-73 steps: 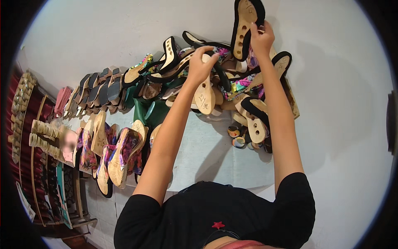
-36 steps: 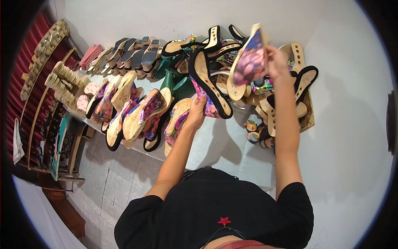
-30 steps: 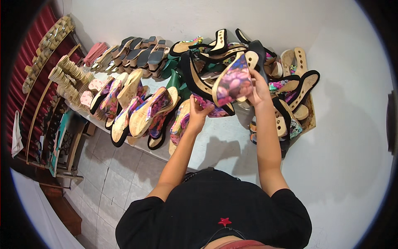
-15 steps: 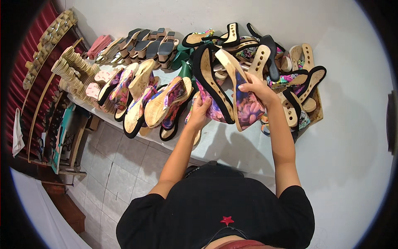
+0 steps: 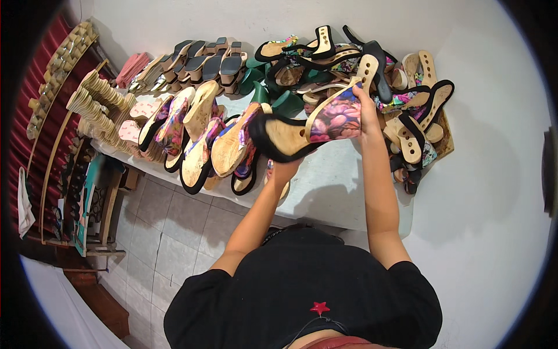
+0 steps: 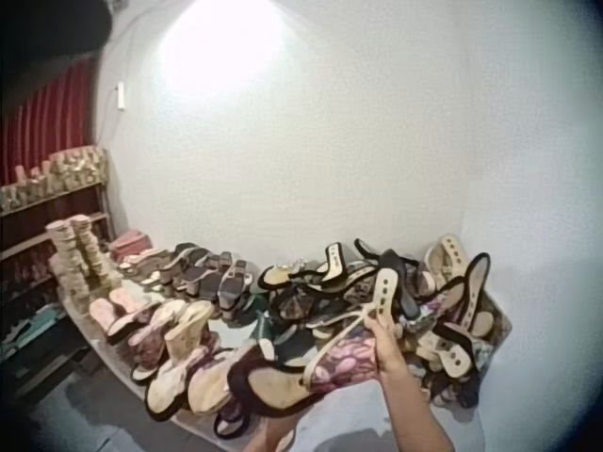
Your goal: Sorting and organizing various finished shoes and sandal components on a workbench.
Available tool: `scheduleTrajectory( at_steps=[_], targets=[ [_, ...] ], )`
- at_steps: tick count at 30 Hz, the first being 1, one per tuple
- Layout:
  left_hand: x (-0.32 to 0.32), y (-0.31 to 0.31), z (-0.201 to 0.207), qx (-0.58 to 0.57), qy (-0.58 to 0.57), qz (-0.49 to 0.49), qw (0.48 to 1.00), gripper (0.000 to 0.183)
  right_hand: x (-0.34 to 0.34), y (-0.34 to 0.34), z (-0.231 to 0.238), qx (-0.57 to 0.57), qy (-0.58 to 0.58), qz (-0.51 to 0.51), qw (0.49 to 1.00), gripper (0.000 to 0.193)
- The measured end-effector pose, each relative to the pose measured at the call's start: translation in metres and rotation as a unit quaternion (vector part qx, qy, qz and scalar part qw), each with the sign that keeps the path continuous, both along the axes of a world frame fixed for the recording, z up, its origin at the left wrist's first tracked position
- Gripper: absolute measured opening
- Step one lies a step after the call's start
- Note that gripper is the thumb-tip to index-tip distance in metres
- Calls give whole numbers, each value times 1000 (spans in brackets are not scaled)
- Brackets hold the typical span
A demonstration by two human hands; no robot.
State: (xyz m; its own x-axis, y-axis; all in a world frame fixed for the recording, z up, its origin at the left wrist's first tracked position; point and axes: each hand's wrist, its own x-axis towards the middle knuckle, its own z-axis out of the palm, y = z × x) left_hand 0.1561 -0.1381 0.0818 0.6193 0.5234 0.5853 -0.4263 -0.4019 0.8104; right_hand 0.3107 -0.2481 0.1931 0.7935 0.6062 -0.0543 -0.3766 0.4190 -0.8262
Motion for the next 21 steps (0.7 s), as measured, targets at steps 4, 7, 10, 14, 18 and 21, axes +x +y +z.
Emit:
scheduleTrajectory(
  at_steps=[4, 7, 10, 14, 18, 21],
  targets=[
    [5, -3, 18, 57, -29, 41, 997, 48, 5, 8, -25, -35, 4, -129, 991, 16],
    [12, 3, 6, 60, -38, 21, 997, 50, -5, 7, -29, -4, 27, -72, 997, 18],
    [12, -11, 7, -41, -95, -32, 994, 46, -19, 4, -34, -51, 54, -60, 995, 19],
    [10, -15, 4, -96, -92, -85, 988, 52, -31, 5, -39, -93, 64, -63, 992, 20],
    [16, -4, 4, 110, -108, -66, 986, 57, -28, 5, -44, -74, 46, -73, 994, 12],
    [16, -5, 4, 24, -90, -145, 985, 61, -25, 3, -47, -24, 34, -62, 997, 14]
  ],
)
